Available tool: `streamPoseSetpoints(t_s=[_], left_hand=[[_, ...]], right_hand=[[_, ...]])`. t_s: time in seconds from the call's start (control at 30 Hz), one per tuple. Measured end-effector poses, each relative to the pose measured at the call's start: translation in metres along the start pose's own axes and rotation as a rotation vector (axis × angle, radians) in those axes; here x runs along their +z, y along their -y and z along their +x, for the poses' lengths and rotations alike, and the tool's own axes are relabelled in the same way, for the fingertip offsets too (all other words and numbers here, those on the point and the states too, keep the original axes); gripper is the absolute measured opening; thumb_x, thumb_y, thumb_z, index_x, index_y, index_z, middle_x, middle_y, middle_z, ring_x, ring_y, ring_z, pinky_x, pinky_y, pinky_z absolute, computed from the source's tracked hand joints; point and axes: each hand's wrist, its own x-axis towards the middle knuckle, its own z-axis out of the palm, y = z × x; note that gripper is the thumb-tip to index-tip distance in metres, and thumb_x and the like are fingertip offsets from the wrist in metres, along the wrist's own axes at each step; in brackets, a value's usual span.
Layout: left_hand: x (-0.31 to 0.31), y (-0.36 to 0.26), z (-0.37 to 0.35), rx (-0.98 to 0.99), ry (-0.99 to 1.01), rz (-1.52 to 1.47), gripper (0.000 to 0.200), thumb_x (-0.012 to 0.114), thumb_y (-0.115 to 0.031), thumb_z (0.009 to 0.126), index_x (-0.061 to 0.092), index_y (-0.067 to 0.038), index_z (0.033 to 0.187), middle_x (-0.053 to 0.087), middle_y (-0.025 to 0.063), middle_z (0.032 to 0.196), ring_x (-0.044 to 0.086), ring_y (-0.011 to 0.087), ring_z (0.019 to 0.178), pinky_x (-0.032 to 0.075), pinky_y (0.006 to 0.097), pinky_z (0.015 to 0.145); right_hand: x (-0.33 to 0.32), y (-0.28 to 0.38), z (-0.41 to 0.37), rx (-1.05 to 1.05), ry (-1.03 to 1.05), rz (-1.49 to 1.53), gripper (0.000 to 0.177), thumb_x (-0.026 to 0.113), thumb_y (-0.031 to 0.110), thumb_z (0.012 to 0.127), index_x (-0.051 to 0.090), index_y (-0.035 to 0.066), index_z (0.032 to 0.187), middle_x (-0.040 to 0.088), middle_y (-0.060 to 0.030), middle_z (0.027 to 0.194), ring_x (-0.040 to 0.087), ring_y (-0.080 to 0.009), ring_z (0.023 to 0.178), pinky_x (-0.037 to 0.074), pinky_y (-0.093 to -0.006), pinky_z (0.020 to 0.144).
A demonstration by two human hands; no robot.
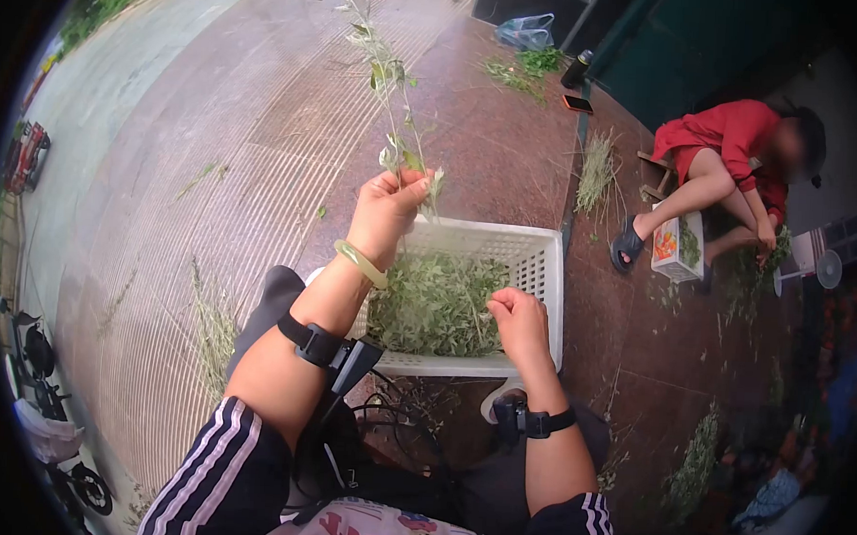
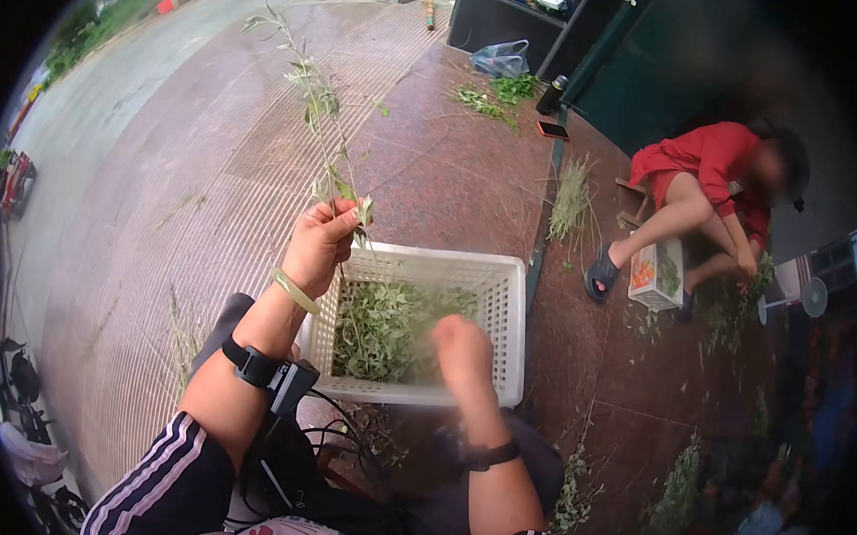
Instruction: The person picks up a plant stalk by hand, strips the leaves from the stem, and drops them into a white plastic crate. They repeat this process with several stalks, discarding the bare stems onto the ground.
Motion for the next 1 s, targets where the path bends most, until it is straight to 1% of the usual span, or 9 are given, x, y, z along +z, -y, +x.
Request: streamPoseSetpoints(t_s=[0.17,0.23,0.47,0.57,0.67,0.8,0.87,0.93,1.0], left_hand=[[0.008,0.014,-0.006,-0.095,0.048,0.129,0.009,0.061,-0.014,0.081,0.061,-0.009,0.088,0.062,-0.0016,0.073,0.033,-0.0004,0.044,0.023,0.0169,0.040],[0.013,0.020,-0.009,-0.113,0.079,0.160,0.009,0.062,-0.014,0.081,0.061,-0.008,0.088,0.062,-0.0017,0.073,0.034,-0.0003,0.044,0.023,0.0167,0.040],[0.018,0.023,-0.010,-0.120,0.073,0.133,0.007,0.065,-0.015,0.078,0.060,-0.010,0.080,0.058,-0.0046,0.067,0.033,0.0005,0.043,0.023,0.0169,0.040],[0.014,0.016,-0.005,-0.100,0.001,0.096,0.007,0.065,-0.016,0.078,0.060,-0.011,0.079,0.059,-0.0050,0.067,0.032,0.0001,0.043,0.022,0.0170,0.040],[0.013,0.013,-0.005,-0.104,0.013,0.086,0.007,0.065,-0.016,0.078,0.059,-0.012,0.078,0.059,-0.0047,0.067,0.033,0.0000,0.044,0.024,0.0169,0.040],[0.021,0.022,-0.013,-0.136,0.089,0.153,0.011,0.067,-0.015,0.076,0.058,-0.011,0.079,0.058,-0.0042,0.066,0.037,0.0008,0.045,0.025,0.0166,0.040],[0.023,0.029,-0.016,-0.171,0.134,0.183,0.010,0.067,-0.011,0.074,0.058,-0.008,0.078,0.059,-0.0022,0.070,0.046,0.0039,0.058,0.034,0.0190,0.053],[0.027,0.035,-0.021,-0.201,0.177,0.205,0.010,0.066,-0.009,0.074,0.059,-0.004,0.080,0.059,-0.0007,0.075,0.051,0.0066,0.068,0.040,0.0218,0.064],[0.030,0.044,-0.024,-0.176,0.226,0.221,0.009,0.067,-0.009,0.075,0.059,-0.006,0.079,0.059,-0.0021,0.071,0.047,0.0036,0.058,0.034,0.0181,0.052]], right_hand=[[0.006,0.004,0.007,-0.053,0.087,0.801,0.023,0.062,0.014,0.081,0.060,-0.003,0.098,0.063,-0.0038,0.086,0.056,-0.0089,0.074,0.044,-0.0233,0.072],[0.005,0.020,-0.001,-0.074,0.121,0.841,0.022,0.061,0.014,0.082,0.059,-0.002,0.097,0.061,-0.0020,0.086,0.054,-0.0072,0.076,0.043,-0.0220,0.073],[0.003,0.023,-0.003,-0.134,0.151,0.682,0.014,0.061,0.014,0.081,0.060,0.000,0.084,0.057,0.0015,0.070,0.051,-0.0054,0.064,0.043,-0.0217,0.063],[-0.001,0.017,-0.005,-0.083,0.181,0.020,0.016,0.063,0.013,0.078,0.061,0.000,0.086,0.057,-0.0018,0.064,0.052,-0.0069,0.061,0.044,-0.0237,0.061],[0.008,-0.007,-0.007,-0.150,0.043,-0.219,0.024,0.064,0.013,0.076,0.060,0.000,0.095,0.057,-0.0068,0.067,0.054,-0.0077,0.064,0.045,-0.0250,0.062],[0.001,0.007,-0.005,-0.165,-0.094,0.167,0.028,0.062,0.014,0.079,0.057,-0.001,0.102,0.060,-0.0050,0.077,0.054,-0.0073,0.070,0.044,-0.0232,0.065],[0.001,0.010,-0.002,-0.140,-0.052,0.533,0.029,0.062,0.013,0.080,0.056,-0.002,0.103,0.060,-0.0042,0.084,0.054,-0.0074,0.074,0.044,-0.0224,0.067],[-0.004,0.019,-0.006,-0.138,-0.023,0.559,0.030,0.063,0.015,0.079,0.056,-0.001,0.104,0.062,-0.0074,0.088,0.057,-0.0122,0.081,0.045,-0.0253,0.072],[-0.004,0.020,-0.007,-0.129,-0.015,0.588,0.031,0.064,0.015,0.078,0.057,-0.001,0.104,0.063,-0.0091,0.090,0.058,-0.0146,0.085,0.046,-0.0266,0.075]])
